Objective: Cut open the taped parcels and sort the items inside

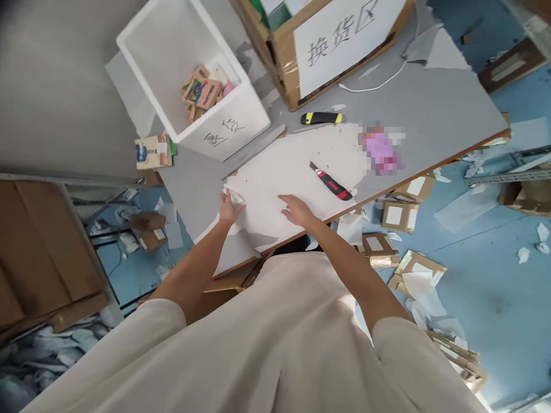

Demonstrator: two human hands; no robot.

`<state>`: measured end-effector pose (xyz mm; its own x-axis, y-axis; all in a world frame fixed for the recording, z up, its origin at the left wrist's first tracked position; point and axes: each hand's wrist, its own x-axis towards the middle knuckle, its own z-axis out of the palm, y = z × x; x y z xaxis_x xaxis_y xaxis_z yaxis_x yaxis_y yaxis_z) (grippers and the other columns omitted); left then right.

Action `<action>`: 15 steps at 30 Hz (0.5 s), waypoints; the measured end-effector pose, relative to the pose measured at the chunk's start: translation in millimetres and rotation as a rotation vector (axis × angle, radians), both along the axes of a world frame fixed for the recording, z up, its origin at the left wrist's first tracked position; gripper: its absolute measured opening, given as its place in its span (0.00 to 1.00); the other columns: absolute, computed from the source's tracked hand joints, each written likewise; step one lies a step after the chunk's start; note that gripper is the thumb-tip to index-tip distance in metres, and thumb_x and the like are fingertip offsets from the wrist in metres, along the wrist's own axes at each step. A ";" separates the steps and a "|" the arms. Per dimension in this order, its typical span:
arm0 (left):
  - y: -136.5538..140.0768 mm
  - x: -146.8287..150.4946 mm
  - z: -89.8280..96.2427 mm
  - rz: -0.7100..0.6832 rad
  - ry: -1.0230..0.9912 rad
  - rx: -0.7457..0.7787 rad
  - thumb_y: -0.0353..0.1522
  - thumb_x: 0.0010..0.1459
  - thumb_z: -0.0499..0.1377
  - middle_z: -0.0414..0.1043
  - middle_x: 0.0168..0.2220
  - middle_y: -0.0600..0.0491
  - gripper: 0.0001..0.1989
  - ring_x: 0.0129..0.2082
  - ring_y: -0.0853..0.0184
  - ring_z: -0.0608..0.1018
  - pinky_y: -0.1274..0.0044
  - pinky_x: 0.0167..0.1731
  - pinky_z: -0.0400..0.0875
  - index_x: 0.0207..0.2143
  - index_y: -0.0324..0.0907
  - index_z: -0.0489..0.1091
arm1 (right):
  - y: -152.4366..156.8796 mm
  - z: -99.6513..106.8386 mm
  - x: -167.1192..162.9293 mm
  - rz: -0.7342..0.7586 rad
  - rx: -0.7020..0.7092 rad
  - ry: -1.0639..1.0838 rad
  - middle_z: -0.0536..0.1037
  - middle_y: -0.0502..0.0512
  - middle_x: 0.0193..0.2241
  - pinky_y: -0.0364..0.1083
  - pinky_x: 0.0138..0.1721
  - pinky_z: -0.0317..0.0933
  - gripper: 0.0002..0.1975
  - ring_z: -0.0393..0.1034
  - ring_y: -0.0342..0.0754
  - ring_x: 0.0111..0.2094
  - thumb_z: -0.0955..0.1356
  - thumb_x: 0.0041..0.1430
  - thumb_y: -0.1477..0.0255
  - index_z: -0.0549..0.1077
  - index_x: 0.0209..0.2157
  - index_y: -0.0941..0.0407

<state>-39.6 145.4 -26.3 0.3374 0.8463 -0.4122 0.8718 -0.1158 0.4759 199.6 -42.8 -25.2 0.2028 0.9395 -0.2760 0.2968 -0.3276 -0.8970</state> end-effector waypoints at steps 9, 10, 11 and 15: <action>-11.6 3.7 -25.6 -0.004 -0.162 -0.016 0.24 0.54 0.54 0.71 0.51 0.43 0.14 0.56 0.56 0.70 0.61 0.58 0.60 0.42 0.40 0.73 | 122.4 -52.8 -97.6 0.071 -0.032 0.261 0.58 0.62 0.63 0.61 0.61 0.54 0.45 0.58 0.58 0.60 0.73 0.45 0.80 0.56 0.64 0.54; -18.1 5.8 -25.9 0.064 -0.237 -0.044 0.25 0.54 0.54 0.73 0.47 0.44 0.12 0.50 0.58 0.74 0.64 0.54 0.65 0.40 0.40 0.72 | 120.3 -54.4 -99.6 0.028 -0.034 0.283 0.58 0.61 0.63 0.61 0.61 0.55 0.45 0.59 0.57 0.60 0.73 0.46 0.79 0.56 0.64 0.53; -25.6 9.0 -25.2 0.146 -0.317 -0.085 0.27 0.55 0.54 0.73 0.44 0.45 0.11 0.45 0.61 0.76 0.66 0.49 0.69 0.41 0.39 0.71 | 115.2 -54.0 -99.6 -0.011 -0.045 0.306 0.60 0.61 0.61 0.61 0.60 0.57 0.43 0.60 0.57 0.59 0.72 0.47 0.78 0.56 0.64 0.53; -63.1 33.8 -12.4 0.356 -0.563 -0.337 0.33 0.54 0.59 0.74 0.38 0.50 0.20 0.32 0.69 0.77 0.73 0.37 0.74 0.50 0.41 0.63 | 66.7 -37.3 -80.3 -0.187 -0.145 0.417 0.72 0.59 0.48 0.55 0.44 0.72 0.34 0.71 0.50 0.42 0.69 0.53 0.71 0.60 0.61 0.55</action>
<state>-5.7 82.3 -38.7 0.3032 0.8022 -0.5144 0.4430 0.3593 0.8214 119.3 23.9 -62.5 0.2090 0.8430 -0.4957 -0.1550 -0.4720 -0.8679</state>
